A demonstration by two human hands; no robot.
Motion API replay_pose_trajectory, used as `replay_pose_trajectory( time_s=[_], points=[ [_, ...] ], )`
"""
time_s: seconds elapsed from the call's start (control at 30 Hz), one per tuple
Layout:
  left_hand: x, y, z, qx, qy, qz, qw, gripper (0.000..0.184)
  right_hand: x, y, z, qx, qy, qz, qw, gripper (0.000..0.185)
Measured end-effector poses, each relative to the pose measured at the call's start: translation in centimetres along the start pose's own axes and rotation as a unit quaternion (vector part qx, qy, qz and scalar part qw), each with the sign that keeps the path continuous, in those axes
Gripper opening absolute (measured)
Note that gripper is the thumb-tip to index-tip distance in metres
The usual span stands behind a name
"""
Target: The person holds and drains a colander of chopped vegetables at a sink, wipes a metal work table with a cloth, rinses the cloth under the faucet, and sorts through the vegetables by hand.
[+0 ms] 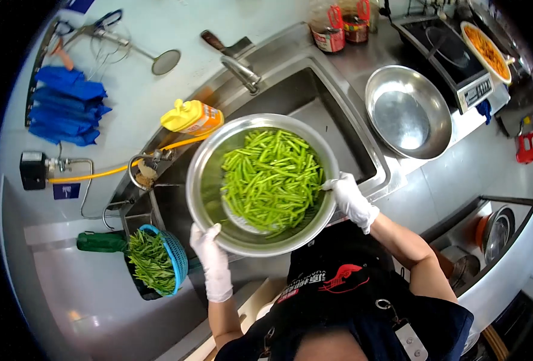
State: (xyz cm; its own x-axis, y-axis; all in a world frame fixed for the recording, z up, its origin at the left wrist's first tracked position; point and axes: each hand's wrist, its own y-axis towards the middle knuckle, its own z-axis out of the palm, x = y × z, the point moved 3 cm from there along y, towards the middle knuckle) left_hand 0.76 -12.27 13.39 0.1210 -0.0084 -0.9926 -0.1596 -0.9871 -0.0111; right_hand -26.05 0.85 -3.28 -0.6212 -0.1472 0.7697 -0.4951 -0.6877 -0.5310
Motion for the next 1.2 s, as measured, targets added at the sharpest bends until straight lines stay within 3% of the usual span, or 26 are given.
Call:
replay_pose_trajectory(
  time_s=[0.1, 0.2, 0.27, 0.33, 0.4, 0.47, 0.67, 0.8, 0.83, 0.87, 1.0, 1.13, 1.2],
  points=[
    [3.3, 0.1, -1.7, 0.020, -0.082, -0.031, 0.996, 0.029, 3.1, -1.6, 0.9, 0.018, 0.003, -0.073, 0.997, 0.026],
    [4.3, -1.5, -3.0, -0.042, -0.097, -0.060, 0.993, 0.036, 5.2, -5.5, 2.7, -0.004, -0.126, -0.183, 0.975, 0.028],
    [9.2, -0.9, -4.6, -0.078, -0.124, -0.083, 0.986, 0.044, 5.5, -7.8, 4.3, -0.011, -0.186, -0.249, 0.950, 0.029],
    [11.9, 0.0, -4.4, -0.068, -0.106, -0.072, 0.989, 0.039, 5.4, -6.4, 3.6, -0.013, -0.200, -0.230, 0.952, 0.028],
    [9.0, 1.0, -1.6, -0.013, -0.120, -0.052, 0.991, 0.034, 6.0, -4.5, 3.2, -0.020, -0.109, -0.158, 0.981, 0.026],
    [11.1, 3.2, -1.5, 0.005, -0.122, -0.063, 0.991, 0.030, 4.3, -2.4, 1.7, -0.028, -0.141, -0.151, 0.978, 0.027],
    [9.8, 0.9, -1.1, -0.024, -0.117, -0.072, 0.990, 0.026, 5.9, -6.1, 1.8, -0.063, -0.123, -0.179, 0.974, 0.026],
    [10.2, -0.5, 0.5, -0.038, -0.098, -0.139, 0.985, 0.028, 6.5, -7.1, -0.9, -0.109, -0.254, -0.221, 0.935, 0.031],
    [11.6, 0.3, 1.2, -0.031, -0.117, -0.085, 0.989, 0.026, 9.1, -8.7, 0.5, -0.120, -0.257, -0.210, 0.936, 0.031],
    [12.5, 1.0, 1.5, -0.003, -0.099, -0.041, 0.994, 0.022, 9.1, -7.9, 0.0, -0.101, -0.176, -0.220, 0.954, 0.024],
    [13.4, 1.0, 4.1, 0.012, -0.071, -0.044, 0.996, 0.011, 11.7, -8.4, -1.3, -0.110, -0.211, -0.255, 0.937, 0.028],
    [13.7, -0.7, 6.9, 0.070, -0.059, -0.152, 0.984, 0.010, 14.6, -10.0, -1.3, -0.124, -0.254, -0.294, 0.913, 0.027],
    [14.3, -0.9, 8.1, 0.080, -0.062, -0.154, 0.983, 0.014, 16.2, -10.8, -0.8, -0.119, -0.279, -0.300, 0.904, 0.025]
  ],
)
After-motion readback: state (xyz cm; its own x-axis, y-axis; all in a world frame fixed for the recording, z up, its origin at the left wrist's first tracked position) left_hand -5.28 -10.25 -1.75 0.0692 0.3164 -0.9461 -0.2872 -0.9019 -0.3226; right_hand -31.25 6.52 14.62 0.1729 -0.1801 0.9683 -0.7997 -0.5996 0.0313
